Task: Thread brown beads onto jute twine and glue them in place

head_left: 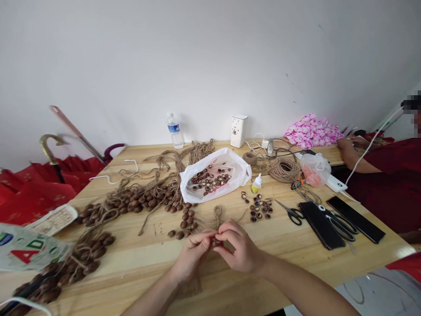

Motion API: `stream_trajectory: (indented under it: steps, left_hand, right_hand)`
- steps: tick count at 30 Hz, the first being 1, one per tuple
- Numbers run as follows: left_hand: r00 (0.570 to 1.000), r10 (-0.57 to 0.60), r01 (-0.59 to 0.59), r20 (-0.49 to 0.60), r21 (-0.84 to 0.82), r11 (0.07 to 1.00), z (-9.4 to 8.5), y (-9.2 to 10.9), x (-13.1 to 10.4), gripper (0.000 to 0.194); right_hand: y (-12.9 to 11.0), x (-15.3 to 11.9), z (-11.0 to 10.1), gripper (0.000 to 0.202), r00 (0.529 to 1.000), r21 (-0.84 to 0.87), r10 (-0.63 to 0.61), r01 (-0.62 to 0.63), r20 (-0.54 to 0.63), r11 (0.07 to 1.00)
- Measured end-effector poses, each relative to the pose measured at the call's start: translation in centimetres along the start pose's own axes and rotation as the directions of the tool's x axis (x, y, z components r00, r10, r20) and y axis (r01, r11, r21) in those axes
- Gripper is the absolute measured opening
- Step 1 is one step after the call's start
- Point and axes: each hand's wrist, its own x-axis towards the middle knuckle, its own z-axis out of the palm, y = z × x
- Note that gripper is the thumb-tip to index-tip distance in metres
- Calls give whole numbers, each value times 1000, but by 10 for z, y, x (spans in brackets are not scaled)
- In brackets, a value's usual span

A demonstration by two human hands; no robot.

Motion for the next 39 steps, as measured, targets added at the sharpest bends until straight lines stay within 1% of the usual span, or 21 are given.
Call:
stream_trajectory:
  steps: [3, 6, 9, 13, 18, 24, 26, 28, 30, 32, 34, 35, 37, 39]
  left_hand:
    - [1000, 8, -9, 15, 68, 998, 1, 4, 0, 24]
    - [999, 33, -34, 12, 148, 988, 3, 8, 0, 25]
    - [997, 74, -77, 22, 211, 975, 3, 11, 1, 23]
    - [988, 136, -151, 71, 299, 942, 2, 12, 0, 24]
    - [985, 157, -171, 70, 295, 940, 2, 12, -1, 24]
    - [989, 139, -148, 52, 267, 952, 3, 9, 1, 21]
    - [992, 124, -128, 32, 243, 961, 4, 8, 1, 20]
    - [997, 83, -81, -3, 196, 977, 5, 7, 1, 19]
    - [999, -2, 6, -43, 103, 995, 7, 6, 1, 18]
    - [991, -122, 120, -56, -30, 992, 9, 5, 0, 18]
    - [974, -224, 217, -21, -162, 963, 10, 4, 0, 17]
    - [966, -257, 252, 3, -217, 943, 10, 4, 0, 17]
    - [956, -289, 287, 41, -307, 907, 11, 4, 1, 15]
    - [953, -296, 297, 62, -360, 884, 12, 6, 1, 16]
  right_hand:
    - [2, 1, -2, 20, 1000, 0, -4, 4, -7, 1000]
    - [5, 1, -3, 19, 1000, 17, -21, 21, 10, 1000]
    - [6, 1, -3, 17, 999, 31, -31, 30, 30, 999]
    - [4, 2, -4, 17, 998, 41, -58, 57, 23, 998]
    - [4, 3, -2, 15, 996, 56, -86, 85, 4, 995]
    - [7, 2, 0, 12, 995, 81, -97, 96, 2, 992]
    - [8, 2, 0, 11, 995, 86, -95, 95, -5, 992]
    - [9, 2, 1, 10, 997, 92, -74, 74, -2, 993]
    - [9, 1, 2, 11, 1000, 90, -23, 23, 2, 996]
    - [9, 0, 4, 11, 998, 71, 55, -56, 10, 996]
    - [9, -2, 6, 11, 991, 41, 135, -136, 18, 990]
    - [8, -3, 7, 11, 986, 26, 166, -166, 24, 986]
    - [5, -3, 6, 17, 981, 2, 192, -193, 32, 981]
    - [2, -3, 3, 30, 983, -25, 184, -183, 24, 983]
